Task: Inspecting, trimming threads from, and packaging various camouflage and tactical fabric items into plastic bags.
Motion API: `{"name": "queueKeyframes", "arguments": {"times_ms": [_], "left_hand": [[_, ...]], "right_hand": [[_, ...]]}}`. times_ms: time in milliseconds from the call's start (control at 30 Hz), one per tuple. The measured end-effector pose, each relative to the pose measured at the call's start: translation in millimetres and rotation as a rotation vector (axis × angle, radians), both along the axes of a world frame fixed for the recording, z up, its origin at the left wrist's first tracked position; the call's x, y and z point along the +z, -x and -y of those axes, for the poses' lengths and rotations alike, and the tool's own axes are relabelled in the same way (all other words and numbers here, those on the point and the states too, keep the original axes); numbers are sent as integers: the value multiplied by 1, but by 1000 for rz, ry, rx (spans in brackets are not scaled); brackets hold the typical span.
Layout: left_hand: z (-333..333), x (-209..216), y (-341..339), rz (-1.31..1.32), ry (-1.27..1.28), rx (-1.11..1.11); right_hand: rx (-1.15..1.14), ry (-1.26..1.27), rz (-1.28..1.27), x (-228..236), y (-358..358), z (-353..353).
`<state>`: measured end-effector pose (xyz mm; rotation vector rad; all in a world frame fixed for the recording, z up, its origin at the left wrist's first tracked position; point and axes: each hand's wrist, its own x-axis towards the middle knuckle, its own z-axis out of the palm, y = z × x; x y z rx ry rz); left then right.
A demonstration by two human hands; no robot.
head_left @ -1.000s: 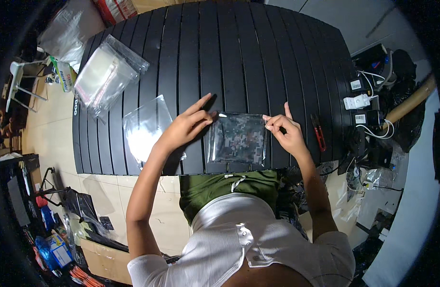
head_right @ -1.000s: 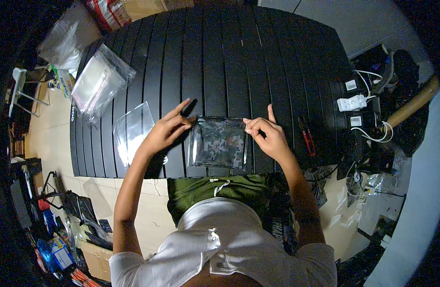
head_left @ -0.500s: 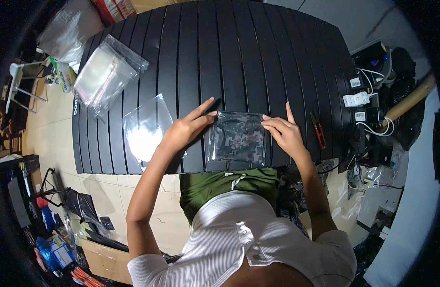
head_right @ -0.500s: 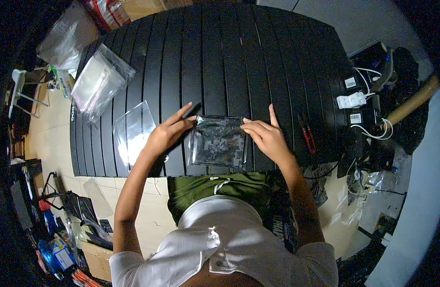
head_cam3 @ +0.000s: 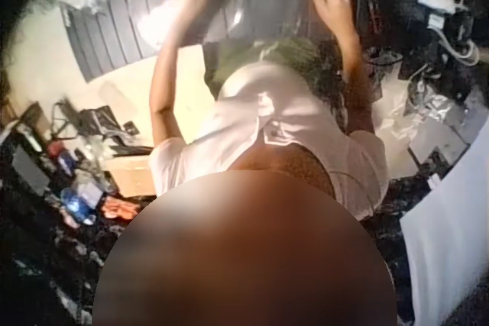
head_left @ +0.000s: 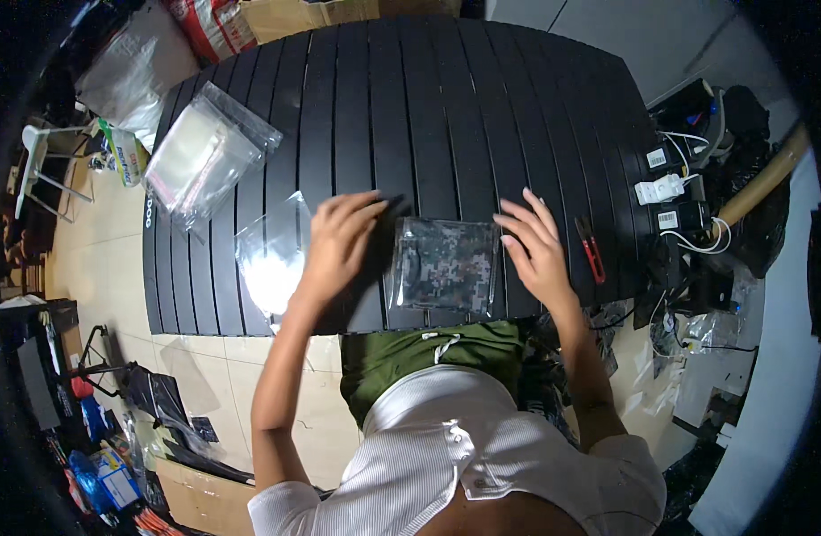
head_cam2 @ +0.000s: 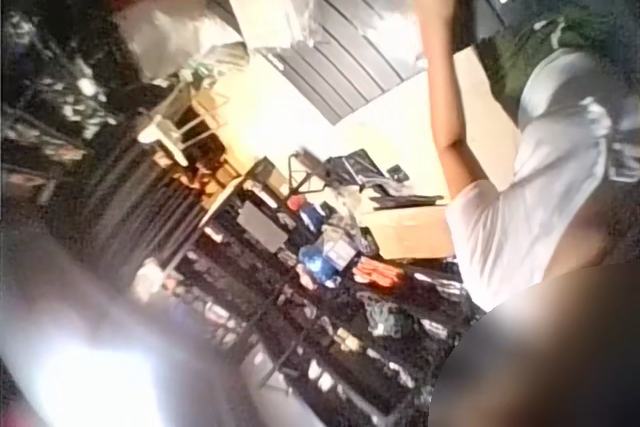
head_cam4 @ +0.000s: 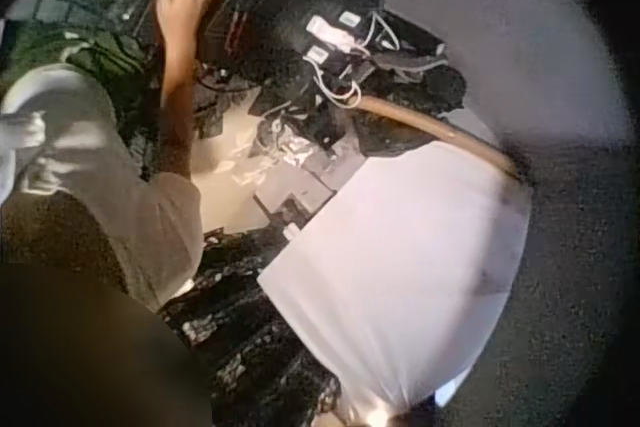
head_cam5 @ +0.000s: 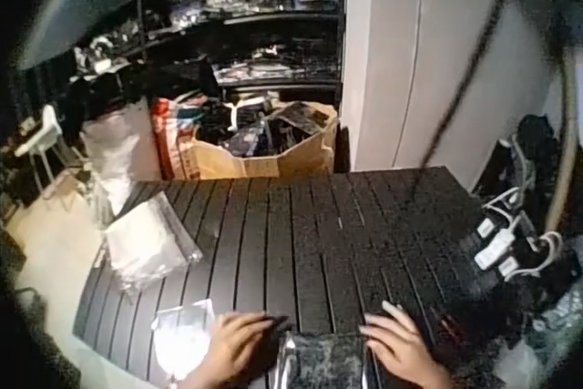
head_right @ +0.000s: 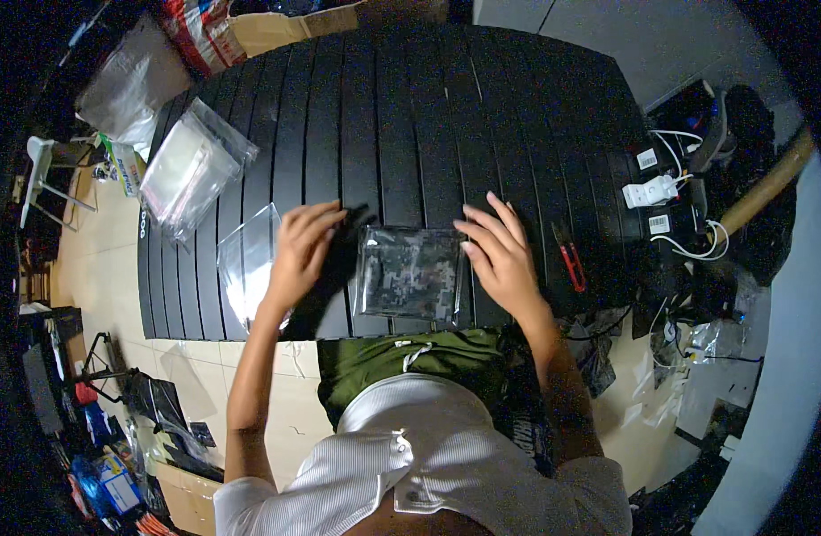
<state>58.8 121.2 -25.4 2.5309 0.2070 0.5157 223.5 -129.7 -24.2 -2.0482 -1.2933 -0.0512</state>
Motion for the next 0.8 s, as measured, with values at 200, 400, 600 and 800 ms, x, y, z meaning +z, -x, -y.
{"name": "queueKeyframes", "arguments": {"times_ms": [200, 400, 600, 800], "left_hand": [[60, -25, -23, -133, -203, -141], [50, -30, -22, -235, -224, -198], [22, -14, -30, -111, 125, -109], [13, 1, -30, -225, 227, -190]], "right_hand": [[187, 484, 170, -12, 22, -23], [166, 548, 254, -9, 13, -10], [-8, 269, 56, -23, 1, -9], [10, 116, -220, -6, 0, -18]]}}
